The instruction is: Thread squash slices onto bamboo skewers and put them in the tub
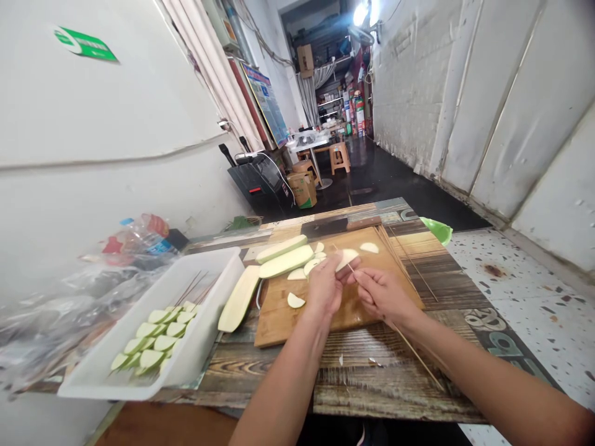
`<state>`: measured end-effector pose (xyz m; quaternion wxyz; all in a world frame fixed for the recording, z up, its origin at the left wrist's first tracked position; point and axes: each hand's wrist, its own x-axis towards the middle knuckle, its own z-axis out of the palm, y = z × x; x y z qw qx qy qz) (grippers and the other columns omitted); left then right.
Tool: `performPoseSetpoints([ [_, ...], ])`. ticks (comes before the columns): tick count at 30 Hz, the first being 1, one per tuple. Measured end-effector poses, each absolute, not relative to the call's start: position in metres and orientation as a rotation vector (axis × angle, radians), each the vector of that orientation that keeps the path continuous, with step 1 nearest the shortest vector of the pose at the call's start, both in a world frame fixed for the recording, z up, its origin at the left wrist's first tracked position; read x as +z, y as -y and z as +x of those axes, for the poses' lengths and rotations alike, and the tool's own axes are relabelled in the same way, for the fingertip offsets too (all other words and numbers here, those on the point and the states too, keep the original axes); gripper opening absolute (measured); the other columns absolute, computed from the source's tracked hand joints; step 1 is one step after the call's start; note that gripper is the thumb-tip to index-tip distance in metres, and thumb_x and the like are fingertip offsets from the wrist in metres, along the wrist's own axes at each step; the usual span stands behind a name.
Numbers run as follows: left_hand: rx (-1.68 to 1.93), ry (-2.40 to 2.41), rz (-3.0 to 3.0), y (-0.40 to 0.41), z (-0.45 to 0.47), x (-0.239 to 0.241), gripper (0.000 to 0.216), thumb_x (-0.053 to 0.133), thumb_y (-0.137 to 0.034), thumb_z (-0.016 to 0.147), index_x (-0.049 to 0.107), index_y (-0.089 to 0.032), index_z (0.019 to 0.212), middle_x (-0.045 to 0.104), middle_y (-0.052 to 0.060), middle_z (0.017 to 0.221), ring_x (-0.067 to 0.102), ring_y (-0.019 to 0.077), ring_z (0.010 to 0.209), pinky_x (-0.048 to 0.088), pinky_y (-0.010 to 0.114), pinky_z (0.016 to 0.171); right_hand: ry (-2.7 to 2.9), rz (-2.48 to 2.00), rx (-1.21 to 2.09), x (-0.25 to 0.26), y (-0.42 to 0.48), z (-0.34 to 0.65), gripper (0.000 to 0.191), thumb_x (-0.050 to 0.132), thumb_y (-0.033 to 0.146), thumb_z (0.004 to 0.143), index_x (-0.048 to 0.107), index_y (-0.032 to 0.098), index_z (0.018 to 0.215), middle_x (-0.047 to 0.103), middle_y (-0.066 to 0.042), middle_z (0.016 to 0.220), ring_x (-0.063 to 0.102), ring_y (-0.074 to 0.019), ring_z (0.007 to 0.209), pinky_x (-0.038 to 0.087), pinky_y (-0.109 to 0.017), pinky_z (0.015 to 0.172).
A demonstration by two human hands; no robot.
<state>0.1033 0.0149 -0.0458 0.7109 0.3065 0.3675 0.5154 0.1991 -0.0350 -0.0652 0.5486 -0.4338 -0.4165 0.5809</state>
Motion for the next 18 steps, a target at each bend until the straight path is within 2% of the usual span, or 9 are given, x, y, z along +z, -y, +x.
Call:
performPoseSetpoints([
  [2,1.127,-0.799,0.710,-0.011,0.106,-0.044,0.016,0.064,-0.021,0.069,0.062,-0.008,0.078,0.067,0.010,0.079,0.065,0.0187,0.072,0.050,0.024,0.059,0.880,-0.902,1.505,-0.064,0.034,0.200,0.024,0.052,0.042,0.077,0.053,0.019,0.075,0.033,0.012,0.038,0.021,-0.0030,0.024,0.015,-0.016,0.026],
  [5,1.137,-0.804,0.732,-0.008,0.108,-0.038,0.013,0.062,-0.020,0.072,0.062,-0.008,0.075,0.067,0.009,0.072,0.064,0.0157,0.067,0.049,0.021,0.056,0.848,-0.869,1.526,-0.061,0.034,0.203,0.027,0.055,0.045,0.076,0.054,0.017,0.075,0.035,0.012,0.037,0.022,-0.0021,0.023,0.015,-0.015,0.025],
  [10,1.253,-0.852,0.587,-0.024,0.095,-0.036,0.009,0.059,-0.016,0.074,0.060,-0.010,0.080,0.067,0.009,0.078,0.066,0.0179,0.070,0.052,0.028,0.065,1.078,-1.044,1.445,-0.061,0.039,0.204,0.027,0.050,0.041,0.078,0.058,0.016,0.086,0.041,0.010,0.044,0.029,-0.0034,0.027,0.017,-0.016,0.028],
  [14,1.243,-0.835,0.575,-0.036,0.087,-0.050,0.015,0.062,-0.018,0.072,0.060,-0.010,0.086,0.067,0.011,0.085,0.065,0.0200,0.076,0.052,0.033,0.072,1.411,-1.249,0.987,-0.067,0.040,0.205,0.024,0.045,0.034,0.081,0.061,0.017,0.078,0.042,0.006,0.046,0.036,-0.0075,0.037,0.027,-0.020,0.037],
  [18,1.158,-0.783,0.707,-0.023,0.103,-0.065,0.018,0.064,-0.022,0.070,0.063,-0.008,0.081,0.067,0.012,0.084,0.065,0.0191,0.076,0.051,0.030,0.071,1.543,-1.372,0.527,-0.069,0.039,0.208,0.024,0.043,0.029,0.083,0.061,0.018,0.071,0.057,-0.002,0.061,0.052,-0.0146,0.058,0.037,-0.025,0.054],
])
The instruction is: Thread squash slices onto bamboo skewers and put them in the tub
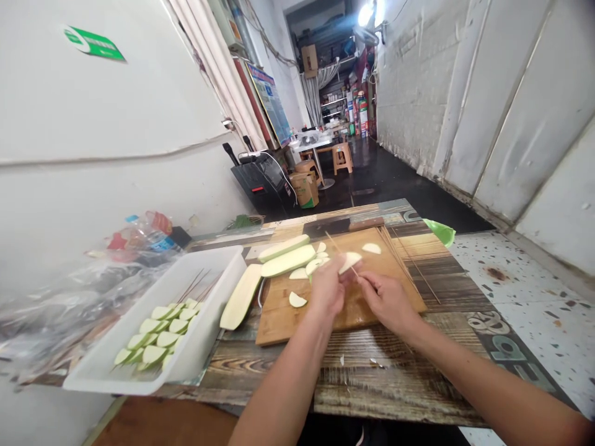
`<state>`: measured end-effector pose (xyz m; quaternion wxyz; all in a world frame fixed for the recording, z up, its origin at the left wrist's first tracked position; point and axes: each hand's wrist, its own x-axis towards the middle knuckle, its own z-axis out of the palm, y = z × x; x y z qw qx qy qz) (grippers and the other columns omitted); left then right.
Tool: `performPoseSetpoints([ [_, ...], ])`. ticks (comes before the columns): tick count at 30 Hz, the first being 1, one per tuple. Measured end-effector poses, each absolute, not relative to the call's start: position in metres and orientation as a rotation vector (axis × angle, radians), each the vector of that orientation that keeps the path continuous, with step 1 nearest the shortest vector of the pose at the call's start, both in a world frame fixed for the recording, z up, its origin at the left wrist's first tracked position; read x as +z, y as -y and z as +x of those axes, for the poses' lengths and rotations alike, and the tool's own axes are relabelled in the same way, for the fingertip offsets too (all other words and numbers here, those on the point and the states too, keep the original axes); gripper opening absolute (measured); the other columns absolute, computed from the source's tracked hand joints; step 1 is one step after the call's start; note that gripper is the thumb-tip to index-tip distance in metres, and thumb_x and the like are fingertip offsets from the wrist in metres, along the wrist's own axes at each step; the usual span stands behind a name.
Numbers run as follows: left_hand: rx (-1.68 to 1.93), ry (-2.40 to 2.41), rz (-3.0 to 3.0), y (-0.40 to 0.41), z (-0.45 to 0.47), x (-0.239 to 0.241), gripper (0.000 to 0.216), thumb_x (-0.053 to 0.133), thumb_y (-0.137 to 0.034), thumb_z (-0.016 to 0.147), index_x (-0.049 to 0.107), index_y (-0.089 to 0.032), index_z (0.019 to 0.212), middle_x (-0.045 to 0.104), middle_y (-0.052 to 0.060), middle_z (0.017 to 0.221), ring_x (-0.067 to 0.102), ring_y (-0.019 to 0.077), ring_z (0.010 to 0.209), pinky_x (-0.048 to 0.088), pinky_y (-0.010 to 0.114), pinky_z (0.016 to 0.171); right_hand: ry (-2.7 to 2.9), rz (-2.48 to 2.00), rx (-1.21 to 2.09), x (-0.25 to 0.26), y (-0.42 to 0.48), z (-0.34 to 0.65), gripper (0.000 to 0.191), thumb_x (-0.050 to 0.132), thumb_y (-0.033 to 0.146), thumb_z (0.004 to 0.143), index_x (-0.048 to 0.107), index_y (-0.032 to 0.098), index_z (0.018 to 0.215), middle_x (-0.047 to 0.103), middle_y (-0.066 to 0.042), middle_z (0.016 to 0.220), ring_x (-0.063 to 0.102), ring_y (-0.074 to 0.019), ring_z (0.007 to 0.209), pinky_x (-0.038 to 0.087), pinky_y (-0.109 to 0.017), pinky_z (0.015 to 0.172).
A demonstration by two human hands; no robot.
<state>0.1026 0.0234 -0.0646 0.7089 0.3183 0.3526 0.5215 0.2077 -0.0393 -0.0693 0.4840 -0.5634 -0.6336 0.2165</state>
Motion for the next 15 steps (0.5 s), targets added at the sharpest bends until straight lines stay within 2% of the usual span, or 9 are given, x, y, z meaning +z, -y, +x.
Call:
performPoseSetpoints([
  [3,1.165,-0.779,0.808,-0.007,0.117,-0.060,0.022,0.067,-0.028,0.067,0.065,-0.008,0.076,0.067,0.011,0.080,0.063,0.0187,0.075,0.049,0.030,0.071,1.523,-1.416,0.450,-0.069,0.039,0.211,0.024,0.041,0.028,0.084,0.062,0.018,0.075,0.062,-0.003,0.069,0.055,-0.0159,0.064,0.038,-0.026,0.060],
  [6,1.153,-0.855,0.953,0.003,0.116,-0.038,0.027,0.066,-0.037,0.066,0.065,-0.011,0.073,0.067,0.009,0.079,0.062,0.0190,0.078,0.048,0.032,0.075,1.487,-1.457,0.431,-0.068,0.037,0.216,0.024,0.042,0.030,0.085,0.062,0.018,0.078,0.061,-0.002,0.065,0.054,-0.0148,0.060,0.037,-0.025,0.059],
  [8,1.163,-0.971,1.164,0.002,0.099,-0.020,0.029,0.065,-0.039,0.067,0.066,-0.014,0.082,0.068,0.007,0.083,0.061,0.0190,0.083,0.047,0.033,0.079,1.452,-1.461,0.417,-0.068,0.035,0.220,0.024,0.042,0.031,0.085,0.062,0.018,0.079,0.058,0.000,0.061,0.052,-0.0138,0.057,0.036,-0.024,0.056],
  [11,1.191,-1.224,1.653,-0.008,0.060,-0.010,0.036,0.066,-0.033,0.067,0.063,-0.019,0.100,0.066,0.006,0.097,0.058,0.0203,0.095,0.041,0.036,0.089,1.388,-1.455,0.411,-0.068,0.033,0.225,0.024,0.043,0.033,0.085,0.062,0.018,0.079,0.055,0.002,0.057,0.050,-0.0130,0.055,0.035,-0.023,0.053],
  [13,1.022,-1.301,2.067,-0.016,0.035,-0.018,0.036,0.066,-0.029,0.067,0.062,-0.021,0.102,0.062,0.007,0.108,0.052,0.0225,0.106,0.035,0.038,0.096,1.352,-1.457,0.431,-0.067,0.034,0.225,0.025,0.044,0.034,0.084,0.062,0.018,0.079,0.053,0.002,0.055,0.049,-0.0127,0.053,0.034,-0.023,0.052],
  [15,0.795,-1.278,2.400,-0.023,0.020,-0.032,0.043,0.065,-0.024,0.066,0.059,-0.021,0.109,0.059,0.008,0.113,0.050,0.0237,0.109,0.032,0.037,0.098,1.341,-1.450,0.458,-0.066,0.036,0.223,0.026,0.043,0.034,0.084,0.062,0.017,0.079,0.053,0.002,0.055,0.048,-0.0127,0.053,0.035,-0.023,0.052],
])
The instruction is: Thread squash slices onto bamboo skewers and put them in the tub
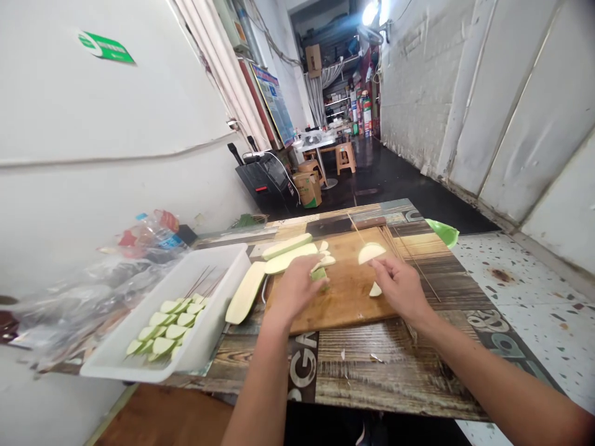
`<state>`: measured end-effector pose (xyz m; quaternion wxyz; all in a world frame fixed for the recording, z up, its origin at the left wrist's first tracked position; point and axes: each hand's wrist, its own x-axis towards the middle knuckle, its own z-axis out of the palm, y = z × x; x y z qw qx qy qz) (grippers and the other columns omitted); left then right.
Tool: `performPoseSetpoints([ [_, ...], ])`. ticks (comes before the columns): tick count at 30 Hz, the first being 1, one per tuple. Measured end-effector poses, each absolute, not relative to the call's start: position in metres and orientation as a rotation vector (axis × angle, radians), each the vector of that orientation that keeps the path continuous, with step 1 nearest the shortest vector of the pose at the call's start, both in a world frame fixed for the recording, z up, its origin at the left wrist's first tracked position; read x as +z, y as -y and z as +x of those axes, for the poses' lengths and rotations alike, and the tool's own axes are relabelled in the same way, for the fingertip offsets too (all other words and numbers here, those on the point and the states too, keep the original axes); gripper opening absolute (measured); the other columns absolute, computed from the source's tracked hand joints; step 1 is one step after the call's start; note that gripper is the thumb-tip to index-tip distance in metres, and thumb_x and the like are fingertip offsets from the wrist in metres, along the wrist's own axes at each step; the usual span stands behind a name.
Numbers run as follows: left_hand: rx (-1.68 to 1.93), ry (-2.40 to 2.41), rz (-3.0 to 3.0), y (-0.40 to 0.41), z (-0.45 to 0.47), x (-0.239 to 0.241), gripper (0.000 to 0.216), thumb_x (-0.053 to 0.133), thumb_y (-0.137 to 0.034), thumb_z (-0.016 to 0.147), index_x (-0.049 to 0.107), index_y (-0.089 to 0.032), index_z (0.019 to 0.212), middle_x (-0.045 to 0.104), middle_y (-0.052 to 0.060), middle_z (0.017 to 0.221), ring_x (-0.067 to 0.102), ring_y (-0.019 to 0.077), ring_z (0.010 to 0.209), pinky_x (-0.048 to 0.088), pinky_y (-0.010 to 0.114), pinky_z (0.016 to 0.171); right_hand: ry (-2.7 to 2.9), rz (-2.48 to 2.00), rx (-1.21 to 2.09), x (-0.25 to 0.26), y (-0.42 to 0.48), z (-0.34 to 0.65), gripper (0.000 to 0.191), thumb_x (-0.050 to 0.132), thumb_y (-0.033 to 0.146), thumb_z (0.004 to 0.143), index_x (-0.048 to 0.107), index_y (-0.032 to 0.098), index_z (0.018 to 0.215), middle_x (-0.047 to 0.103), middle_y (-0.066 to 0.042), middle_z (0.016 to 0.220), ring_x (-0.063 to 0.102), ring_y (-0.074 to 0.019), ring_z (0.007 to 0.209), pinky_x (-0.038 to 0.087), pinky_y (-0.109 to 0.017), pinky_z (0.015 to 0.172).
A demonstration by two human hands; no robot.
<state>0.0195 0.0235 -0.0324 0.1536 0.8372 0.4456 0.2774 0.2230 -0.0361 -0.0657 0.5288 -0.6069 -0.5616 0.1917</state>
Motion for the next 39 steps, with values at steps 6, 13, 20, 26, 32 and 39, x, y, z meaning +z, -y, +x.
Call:
performPoseSetpoints([
  [6,0.268,-1.389,2.787,-0.031,0.023,-0.051,0.039,0.059,-0.029,0.070,0.057,-0.015,0.106,0.058,0.013,0.103,0.049,0.0281,0.100,0.036,0.039,0.089,1.392,-1.470,0.479,-0.064,0.041,0.217,0.028,0.041,0.034,0.083,0.063,0.017,0.077,0.049,0.002,0.052,0.045,-0.0126,0.050,0.032,-0.023,0.050],
  [13,0.064,-1.452,2.800,-0.038,0.031,-0.036,0.032,0.057,-0.034,0.070,0.061,-0.014,0.095,0.057,0.015,0.098,0.048,0.0305,0.097,0.036,0.040,0.084,1.363,-1.445,0.514,-0.069,0.039,0.218,0.029,0.042,0.036,0.082,0.063,0.016,0.076,0.046,0.003,0.051,0.042,-0.0117,0.048,0.030,-0.023,0.048],
  [20,0.046,-1.092,2.864,-0.046,0.030,-0.038,0.037,0.056,-0.030,0.073,0.056,-0.018,0.108,0.059,0.010,0.103,0.048,0.0251,0.100,0.035,0.035,0.088,1.354,-1.435,0.533,-0.066,0.040,0.218,0.027,0.043,0.034,0.082,0.063,0.017,0.077,0.049,0.002,0.054,0.044,-0.0120,0.050,0.031,-0.023,0.050],
  [26,0.117,-1.093,2.907,-0.044,0.027,-0.041,0.042,0.054,-0.035,0.075,0.054,-0.021,0.115,0.059,0.009,0.100,0.048,0.0262,0.098,0.034,0.037,0.088,1.361,-1.420,0.547,-0.064,0.041,0.218,0.026,0.042,0.033,0.082,0.061,0.017,0.075,0.051,0.002,0.055,0.045,-0.0126,0.052,0.033,-0.023,0.051],
  [32,0.263,-1.087,2.868,-0.043,0.027,-0.049,0.049,0.058,-0.031,0.071,0.052,-0.020,0.118,0.054,0.011,0.115,0.042,0.0273,0.111,0.029,0.042,0.096,1.339,-1.431,0.563,-0.065,0.041,0.219,0.028,0.042,0.035,0.082,0.063,0.017,0.078,0.050,0.002,0.054,0.043,-0.0119,0.049,0.030,-0.023,0.048],
  [39,0.758,-1.060,1.966,-0.048,0.052,-0.050,0.047,0.070,-0.017,0.059,0.058,-0.020,0.104,0.061,0.009,0.105,0.053,0.0247,0.103,0.035,0.041,0.096,1.273,-1.335,0.714,-0.065,0.045,0.222,0.025,0.045,0.037,0.080,0.063,0.019,0.081,0.046,0.004,0.049,0.042,-0.0126,0.046,0.032,-0.023,0.046],
])
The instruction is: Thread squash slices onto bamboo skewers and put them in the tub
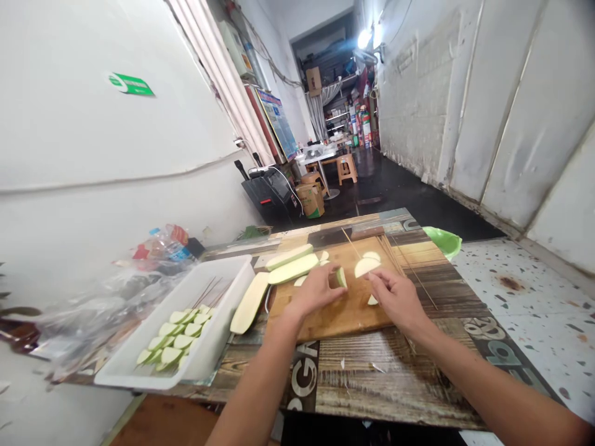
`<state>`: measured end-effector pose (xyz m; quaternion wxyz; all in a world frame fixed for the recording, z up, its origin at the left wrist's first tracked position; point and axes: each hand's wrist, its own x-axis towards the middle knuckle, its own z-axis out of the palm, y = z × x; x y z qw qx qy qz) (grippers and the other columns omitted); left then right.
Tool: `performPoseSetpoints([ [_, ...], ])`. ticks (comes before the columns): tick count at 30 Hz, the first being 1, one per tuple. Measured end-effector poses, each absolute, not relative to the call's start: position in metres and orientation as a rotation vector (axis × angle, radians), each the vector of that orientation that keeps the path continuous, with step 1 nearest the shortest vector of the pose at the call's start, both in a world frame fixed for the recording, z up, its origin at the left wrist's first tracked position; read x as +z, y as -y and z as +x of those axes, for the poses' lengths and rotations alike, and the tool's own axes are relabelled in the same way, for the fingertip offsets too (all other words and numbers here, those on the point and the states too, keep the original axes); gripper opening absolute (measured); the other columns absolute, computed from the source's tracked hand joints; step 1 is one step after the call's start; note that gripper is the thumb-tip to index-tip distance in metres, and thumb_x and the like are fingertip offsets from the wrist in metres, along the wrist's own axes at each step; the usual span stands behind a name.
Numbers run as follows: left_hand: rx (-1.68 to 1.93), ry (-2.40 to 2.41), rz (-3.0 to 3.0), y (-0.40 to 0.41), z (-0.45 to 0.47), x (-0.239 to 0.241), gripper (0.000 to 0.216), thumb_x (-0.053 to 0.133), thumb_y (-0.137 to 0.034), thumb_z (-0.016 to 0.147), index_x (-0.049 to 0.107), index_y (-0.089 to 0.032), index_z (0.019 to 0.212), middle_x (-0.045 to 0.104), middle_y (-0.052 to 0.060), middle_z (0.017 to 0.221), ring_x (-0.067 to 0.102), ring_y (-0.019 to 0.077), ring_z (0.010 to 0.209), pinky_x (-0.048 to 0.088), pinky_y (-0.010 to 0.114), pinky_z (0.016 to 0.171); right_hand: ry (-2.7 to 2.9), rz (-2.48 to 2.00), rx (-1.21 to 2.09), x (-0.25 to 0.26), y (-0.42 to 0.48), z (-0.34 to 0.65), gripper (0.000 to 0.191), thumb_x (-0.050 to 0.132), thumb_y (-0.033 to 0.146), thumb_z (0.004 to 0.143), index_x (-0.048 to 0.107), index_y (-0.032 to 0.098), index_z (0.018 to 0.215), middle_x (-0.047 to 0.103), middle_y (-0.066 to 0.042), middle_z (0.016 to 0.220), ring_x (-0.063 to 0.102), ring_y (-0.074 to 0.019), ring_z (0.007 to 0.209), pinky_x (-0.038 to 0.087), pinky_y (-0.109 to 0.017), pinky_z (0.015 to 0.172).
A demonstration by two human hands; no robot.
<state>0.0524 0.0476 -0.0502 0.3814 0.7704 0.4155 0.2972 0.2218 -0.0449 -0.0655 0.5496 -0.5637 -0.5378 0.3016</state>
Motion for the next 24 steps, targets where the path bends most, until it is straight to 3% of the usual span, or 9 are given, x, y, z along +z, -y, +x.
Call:
performPoseSetpoints([
  [3,0.974,-0.860,1.280,-0.055,0.064,-0.043,0.039,0.067,-0.011,0.063,0.058,-0.016,0.101,0.063,0.010,0.101,0.059,0.0205,0.095,0.043,0.035,0.088,1.307,-1.314,0.852,-0.063,0.049,0.225,0.025,0.044,0.038,0.081,0.061,0.019,0.078,0.042,0.005,0.047,0.038,-0.0112,0.044,0.029,-0.023,0.043],
  [6,0.969,-0.672,0.920,-0.062,0.070,-0.040,0.037,0.060,-0.005,0.068,0.057,-0.014,0.104,0.063,0.010,0.098,0.062,0.0147,0.083,0.049,0.025,0.073,1.382,-1.301,0.917,-0.062,0.052,0.230,0.026,0.045,0.040,0.081,0.059,0.019,0.076,0.039,0.005,0.048,0.035,-0.0106,0.044,0.027,-0.022,0.043],
  [10,0.994,-0.636,0.844,-0.068,0.077,-0.047,0.024,0.059,-0.008,0.073,0.059,-0.012,0.097,0.063,0.008,0.091,0.058,0.0072,0.063,0.044,0.014,0.049,1.396,-1.294,0.888,-0.063,0.054,0.235,0.025,0.045,0.041,0.081,0.058,0.019,0.077,0.038,0.005,0.049,0.034,-0.0110,0.045,0.026,-0.023,0.044],
  [13,1.088,-0.668,0.758,-0.069,0.079,-0.051,0.010,0.061,-0.011,0.073,0.059,-0.010,0.083,0.062,0.008,0.084,0.055,0.0052,0.055,0.038,0.012,0.041,1.395,-1.316,0.876,-0.063,0.056,0.236,0.025,0.045,0.041,0.082,0.058,0.019,0.076,0.037,0.005,0.049,0.033,-0.0108,0.045,0.026,-0.023,0.044],
  [20,1.233,-0.764,0.569,-0.069,0.074,-0.048,0.011,0.059,-0.012,0.076,0.057,-0.008,0.085,0.065,0.017,0.094,0.065,0.0207,0.080,0.054,0.030,0.068,1.463,-1.348,0.908,-0.066,0.060,0.232,0.025,0.046,0.038,0.082,0.061,0.019,0.078,0.040,0.004,0.050,0.033,-0.0106,0.045,0.026,-0.023,0.042],
  [24,1.246,-0.774,0.546,-0.069,0.072,-0.051,0.013,0.058,-0.010,0.076,0.056,-0.007,0.088,0.066,0.017,0.093,0.065,0.0232,0.084,0.055,0.031,0.070,1.510,-1.374,0.874,-0.065,0.062,0.228,0.028,0.045,0.039,0.082,0.062,0.019,0.077,0.042,0.003,0.049,0.035,-0.0113,0.045,0.028,-0.023,0.043],
])
